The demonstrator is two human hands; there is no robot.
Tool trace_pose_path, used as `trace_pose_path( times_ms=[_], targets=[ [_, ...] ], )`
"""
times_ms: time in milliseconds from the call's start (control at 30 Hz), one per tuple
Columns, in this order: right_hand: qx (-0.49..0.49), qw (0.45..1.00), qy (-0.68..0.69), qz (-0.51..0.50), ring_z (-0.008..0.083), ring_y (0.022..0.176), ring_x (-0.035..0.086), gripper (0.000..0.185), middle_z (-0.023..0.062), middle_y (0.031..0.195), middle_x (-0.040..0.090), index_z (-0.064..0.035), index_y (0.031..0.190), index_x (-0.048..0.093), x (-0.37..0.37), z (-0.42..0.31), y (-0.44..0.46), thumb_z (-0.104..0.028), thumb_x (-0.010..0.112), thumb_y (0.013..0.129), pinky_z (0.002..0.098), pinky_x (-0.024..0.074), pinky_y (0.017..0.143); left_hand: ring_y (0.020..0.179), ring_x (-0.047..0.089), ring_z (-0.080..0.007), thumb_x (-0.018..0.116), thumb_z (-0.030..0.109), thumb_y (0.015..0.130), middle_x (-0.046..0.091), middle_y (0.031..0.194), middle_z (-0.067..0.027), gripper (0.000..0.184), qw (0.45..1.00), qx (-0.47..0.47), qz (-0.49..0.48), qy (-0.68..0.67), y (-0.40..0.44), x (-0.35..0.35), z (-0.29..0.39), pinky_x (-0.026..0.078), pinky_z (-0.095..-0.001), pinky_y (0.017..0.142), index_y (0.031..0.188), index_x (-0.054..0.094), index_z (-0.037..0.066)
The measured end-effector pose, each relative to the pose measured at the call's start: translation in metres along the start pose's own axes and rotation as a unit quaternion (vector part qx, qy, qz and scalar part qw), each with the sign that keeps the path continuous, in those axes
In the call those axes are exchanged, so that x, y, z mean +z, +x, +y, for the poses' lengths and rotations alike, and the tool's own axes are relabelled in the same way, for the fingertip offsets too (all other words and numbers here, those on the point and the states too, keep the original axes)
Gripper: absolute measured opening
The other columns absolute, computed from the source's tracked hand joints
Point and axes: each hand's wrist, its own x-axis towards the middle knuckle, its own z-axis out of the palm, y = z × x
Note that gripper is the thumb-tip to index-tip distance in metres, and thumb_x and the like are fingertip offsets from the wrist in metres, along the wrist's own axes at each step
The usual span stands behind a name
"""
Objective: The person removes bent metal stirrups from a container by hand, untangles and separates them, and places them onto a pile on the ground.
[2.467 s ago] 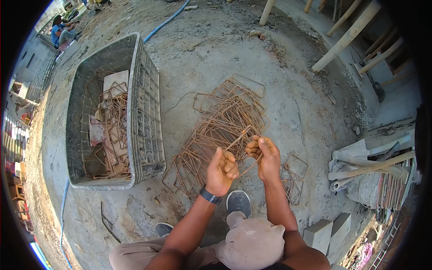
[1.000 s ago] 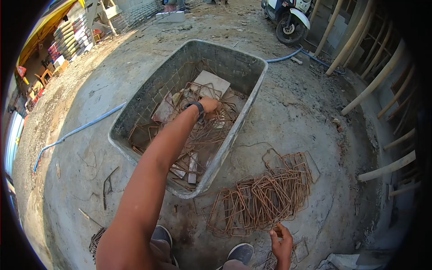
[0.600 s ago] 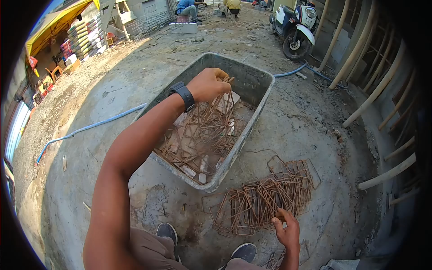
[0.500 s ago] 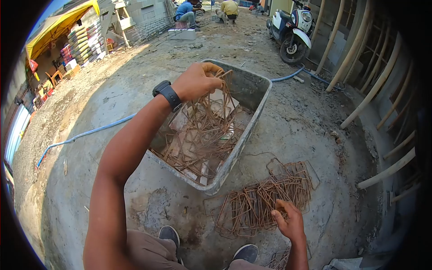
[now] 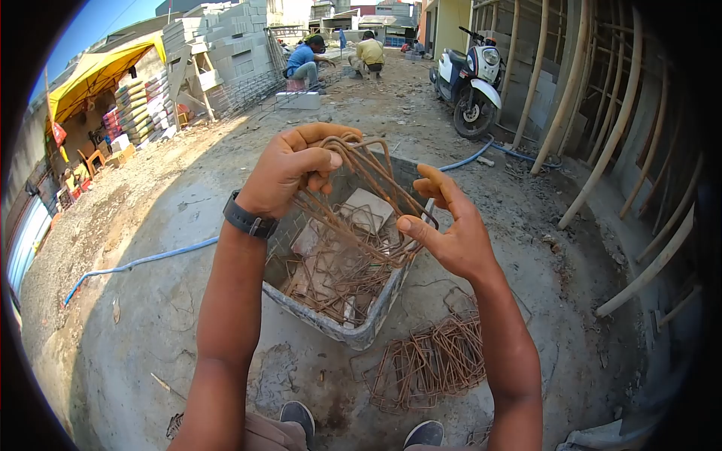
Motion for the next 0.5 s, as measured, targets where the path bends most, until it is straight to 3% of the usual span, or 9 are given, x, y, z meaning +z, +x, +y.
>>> trace_pose_path(
  times_ms=[100, 133, 233, 267, 367, 467, 500],
  targets=[
    [0.067, 0.992, 0.040, -0.103, 0.0229, 0.094, 0.067, 0.065, 0.0116, 0.095, 0.067, -0.0014, 0.136, 0.055, -0.003, -0.014, -0.009, -0.040, 0.076, 0.089, 0.0409, 0.0527, 0.084, 0.054, 0.047, -0.0016, 0.067, 0.009, 0.086, 0.066, 0.088, -0.0008, 0.047, 0.997, -0.027, -0.050, -0.053, 0.001, 0.022, -0.012, 0.053, -0.0213, 0.057, 0.130, 0.061, -0.005],
    [0.090, 0.987, 0.054, -0.123, 0.0193, 0.084, 0.067, 0.057, 0.0087, 0.088, 0.067, -0.0009, 0.133, 0.057, -0.003, -0.015, -0.016, -0.036, 0.074, 0.092, 0.0383, 0.0541, 0.078, 0.060, 0.058, -0.0050, 0.064, 0.016, 0.090, 0.069, 0.093, -0.0049, 0.050, 0.993, -0.026, -0.087, -0.074, 0.005, 0.025, -0.026, 0.056, -0.0241, 0.062, 0.134, 0.057, -0.006],
    [0.168, 0.967, 0.180, -0.072, 0.0099, 0.065, 0.058, 0.037, 0.0024, 0.074, 0.062, 0.0008, 0.127, 0.060, 0.001, 0.016, -0.048, -0.024, 0.066, 0.099, 0.0307, 0.0489, 0.061, 0.073, 0.069, -0.0130, 0.058, 0.027, 0.094, 0.070, 0.100, -0.0105, 0.055, 0.953, -0.062, -0.116, -0.273, 0.005, 0.049, -0.065, 0.060, -0.0277, 0.067, 0.138, 0.053, -0.006],
    [0.171, 0.966, 0.188, -0.038, 0.0077, 0.060, 0.055, 0.034, 0.0010, 0.070, 0.058, 0.0017, 0.126, 0.061, 0.003, 0.024, -0.062, -0.023, 0.060, 0.103, 0.0275, 0.0471, 0.057, 0.088, 0.073, -0.0226, 0.052, 0.038, 0.097, 0.070, 0.103, -0.0141, 0.062, 0.925, -0.071, -0.142, -0.345, 0.006, 0.057, -0.088, 0.061, -0.0367, 0.079, 0.140, 0.049, -0.007],
    [0.259, 0.938, 0.230, -0.004, 0.0075, 0.062, 0.056, 0.035, 0.0004, 0.071, 0.059, 0.0022, 0.126, 0.061, 0.001, 0.051, -0.099, -0.025, 0.057, 0.105, 0.0267, 0.0482, 0.058, 0.094, 0.071, -0.0252, 0.048, 0.049, 0.100, 0.069, 0.103, -0.0134, 0.069, 0.883, -0.157, -0.080, -0.435, -0.013, 0.103, -0.129, 0.057, -0.0438, 0.089, 0.141, 0.049, -0.006],
    [0.320, 0.918, 0.232, 0.028, 0.0087, 0.064, 0.060, 0.039, 0.0032, 0.082, 0.064, 0.0015, 0.131, 0.059, -0.007, 0.086, -0.139, -0.028, 0.056, 0.105, 0.0258, 0.0489, 0.056, 0.097, 0.068, -0.0249, 0.039, 0.057, 0.103, 0.068, 0.101, -0.0104, 0.069, 0.845, -0.233, -0.126, -0.464, -0.038, 0.137, -0.176, 0.052, -0.0475, 0.094, 0.136, 0.053, -0.002],
    [0.339, 0.909, 0.238, 0.040, 0.0092, 0.065, 0.061, 0.040, 0.0043, 0.086, 0.066, 0.0015, 0.132, 0.058, -0.010, 0.092, -0.151, -0.028, 0.057, 0.105, 0.0256, 0.0491, 0.056, 0.096, 0.067, -0.0243, 0.036, 0.058, 0.104, 0.067, 0.100, -0.0094, 0.068, 0.843, -0.258, -0.096, -0.462, -0.045, 0.150, -0.190, 0.052, -0.0469, 0.094, 0.133, 0.054, -0.001]
  ],
)
